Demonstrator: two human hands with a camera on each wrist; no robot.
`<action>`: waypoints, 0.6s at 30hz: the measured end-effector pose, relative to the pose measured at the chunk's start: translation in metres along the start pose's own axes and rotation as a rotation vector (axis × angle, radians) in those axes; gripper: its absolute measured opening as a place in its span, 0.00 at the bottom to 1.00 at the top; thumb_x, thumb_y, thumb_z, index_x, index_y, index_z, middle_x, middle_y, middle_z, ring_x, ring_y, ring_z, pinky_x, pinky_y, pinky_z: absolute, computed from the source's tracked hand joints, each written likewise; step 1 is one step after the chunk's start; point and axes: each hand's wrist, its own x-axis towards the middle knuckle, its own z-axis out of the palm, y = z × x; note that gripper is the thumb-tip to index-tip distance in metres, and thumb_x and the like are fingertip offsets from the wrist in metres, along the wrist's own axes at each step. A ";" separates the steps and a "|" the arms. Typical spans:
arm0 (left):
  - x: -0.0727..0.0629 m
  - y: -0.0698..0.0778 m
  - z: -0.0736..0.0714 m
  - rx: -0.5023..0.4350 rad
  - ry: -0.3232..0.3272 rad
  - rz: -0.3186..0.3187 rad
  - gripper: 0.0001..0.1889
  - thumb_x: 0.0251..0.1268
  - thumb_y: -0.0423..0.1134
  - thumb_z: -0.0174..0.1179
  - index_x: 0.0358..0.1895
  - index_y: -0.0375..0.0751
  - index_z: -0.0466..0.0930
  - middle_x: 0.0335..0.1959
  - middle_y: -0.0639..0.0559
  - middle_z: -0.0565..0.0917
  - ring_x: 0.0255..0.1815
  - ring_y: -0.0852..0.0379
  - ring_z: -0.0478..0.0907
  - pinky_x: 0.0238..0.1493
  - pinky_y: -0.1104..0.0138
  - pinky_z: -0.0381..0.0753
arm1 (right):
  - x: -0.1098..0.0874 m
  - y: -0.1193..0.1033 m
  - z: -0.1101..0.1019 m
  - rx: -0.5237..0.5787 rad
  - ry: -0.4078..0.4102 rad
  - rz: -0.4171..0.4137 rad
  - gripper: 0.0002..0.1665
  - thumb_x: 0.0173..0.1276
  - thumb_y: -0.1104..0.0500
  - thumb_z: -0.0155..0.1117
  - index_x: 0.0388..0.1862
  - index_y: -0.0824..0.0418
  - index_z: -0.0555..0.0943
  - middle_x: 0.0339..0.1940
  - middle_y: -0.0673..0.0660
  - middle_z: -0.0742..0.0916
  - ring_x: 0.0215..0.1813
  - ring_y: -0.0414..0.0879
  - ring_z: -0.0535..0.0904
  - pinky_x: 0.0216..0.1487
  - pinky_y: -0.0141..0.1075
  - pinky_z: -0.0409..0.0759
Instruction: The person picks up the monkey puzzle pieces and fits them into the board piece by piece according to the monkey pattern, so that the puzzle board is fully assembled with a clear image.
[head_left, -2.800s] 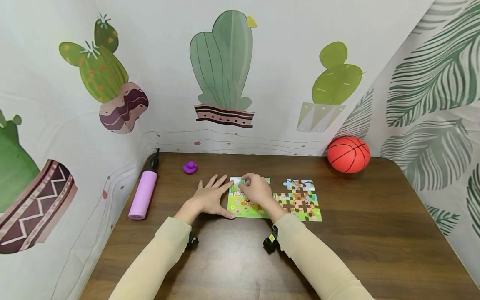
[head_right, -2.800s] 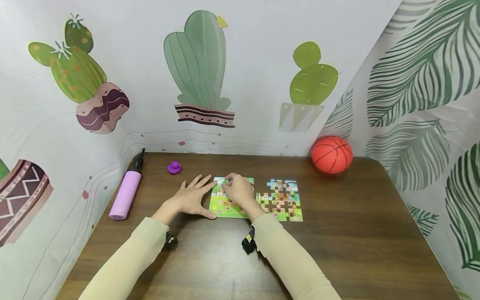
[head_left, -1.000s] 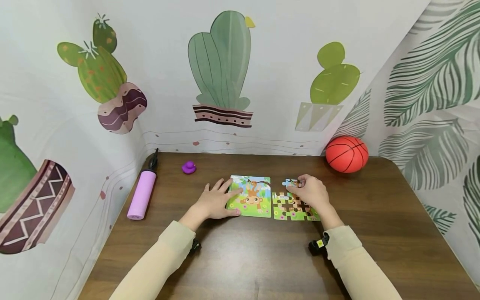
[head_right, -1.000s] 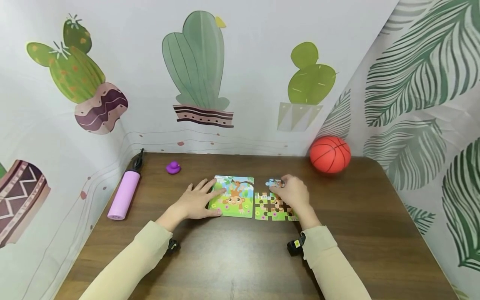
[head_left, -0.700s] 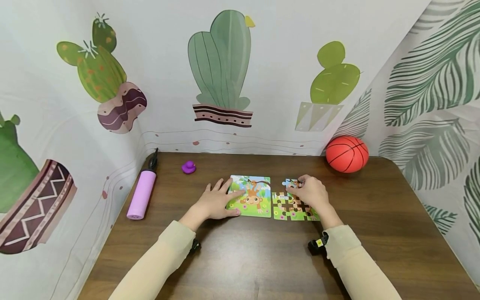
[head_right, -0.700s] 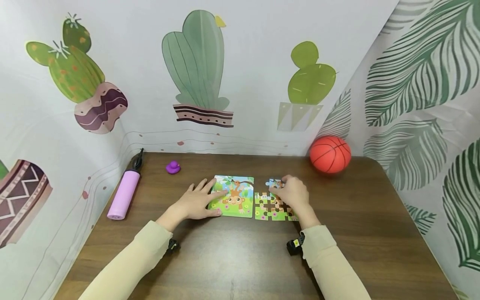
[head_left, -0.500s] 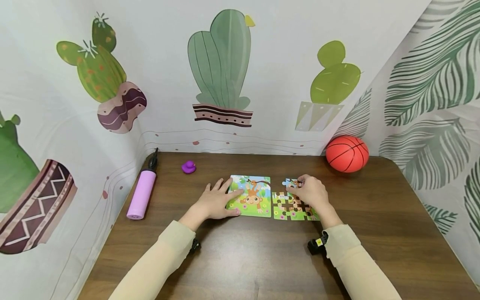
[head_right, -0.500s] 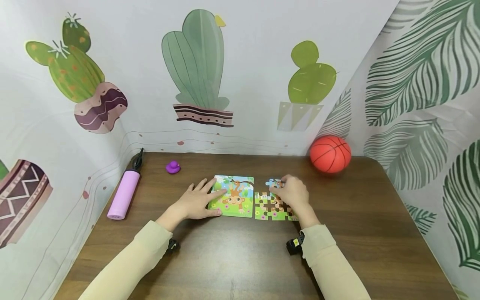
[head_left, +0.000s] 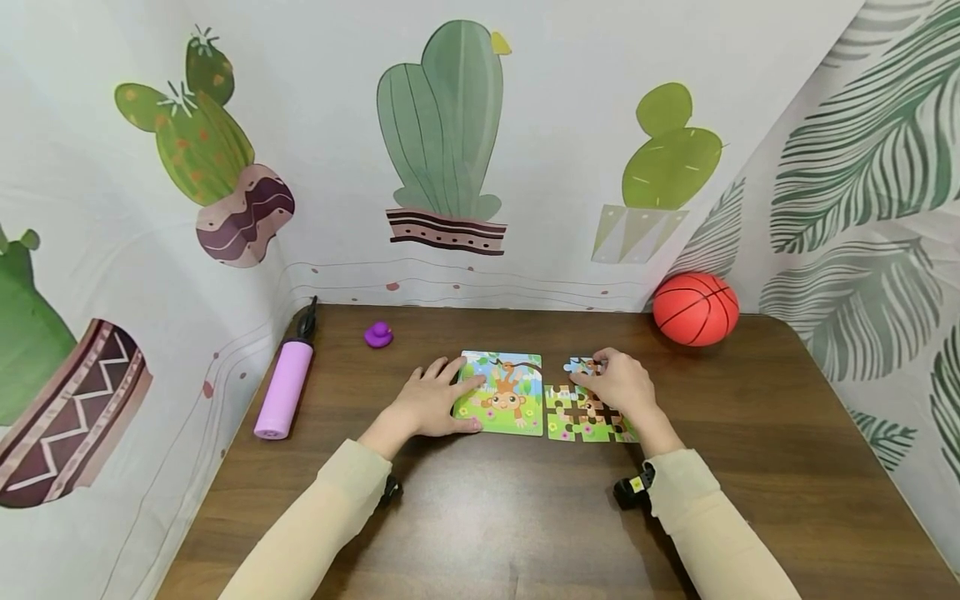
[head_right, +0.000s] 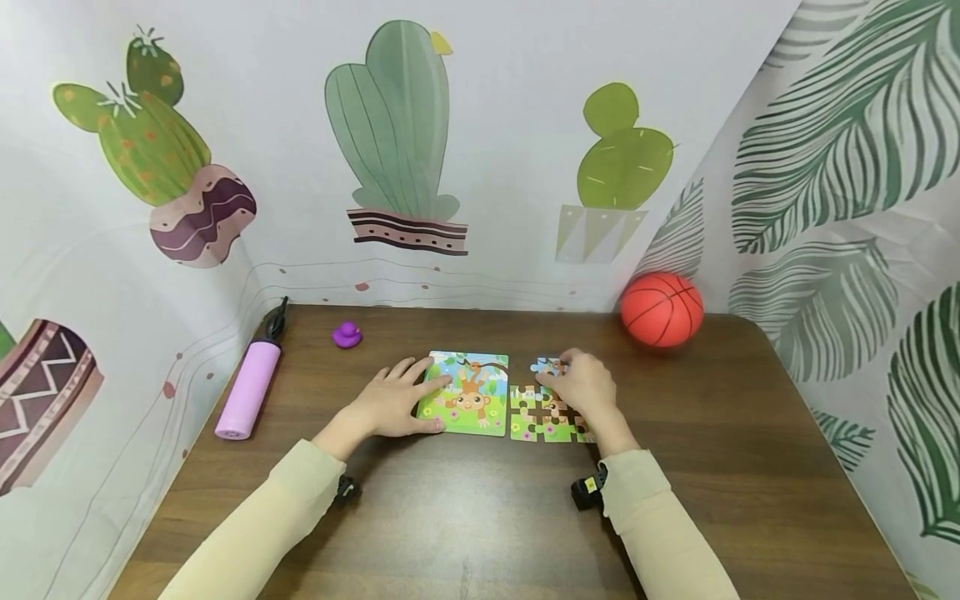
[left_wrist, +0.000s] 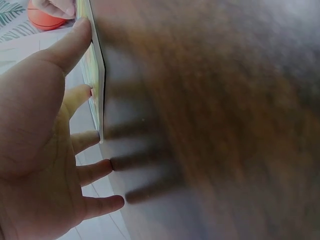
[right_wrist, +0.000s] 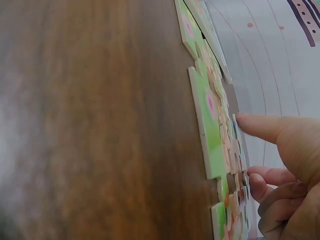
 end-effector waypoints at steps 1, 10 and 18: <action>0.000 0.000 0.000 0.000 -0.001 -0.001 0.45 0.65 0.75 0.56 0.83 0.66 0.57 0.85 0.46 0.51 0.82 0.36 0.49 0.73 0.34 0.57 | 0.000 0.000 0.000 -0.003 0.001 -0.003 0.42 0.64 0.35 0.74 0.64 0.64 0.79 0.47 0.60 0.86 0.36 0.53 0.81 0.30 0.44 0.77; 0.001 0.001 0.000 -0.014 -0.012 -0.010 0.46 0.65 0.75 0.57 0.83 0.66 0.57 0.85 0.46 0.50 0.83 0.37 0.48 0.73 0.34 0.56 | 0.006 0.000 -0.002 -0.012 -0.027 0.007 0.41 0.64 0.36 0.74 0.64 0.62 0.79 0.47 0.60 0.88 0.38 0.55 0.82 0.32 0.47 0.78; 0.001 0.002 0.000 -0.015 -0.028 -0.022 0.46 0.65 0.76 0.56 0.84 0.67 0.55 0.86 0.48 0.48 0.83 0.38 0.47 0.74 0.34 0.55 | 0.009 -0.002 -0.008 -0.002 -0.084 -0.005 0.42 0.65 0.37 0.74 0.70 0.59 0.76 0.40 0.57 0.89 0.34 0.52 0.81 0.31 0.46 0.76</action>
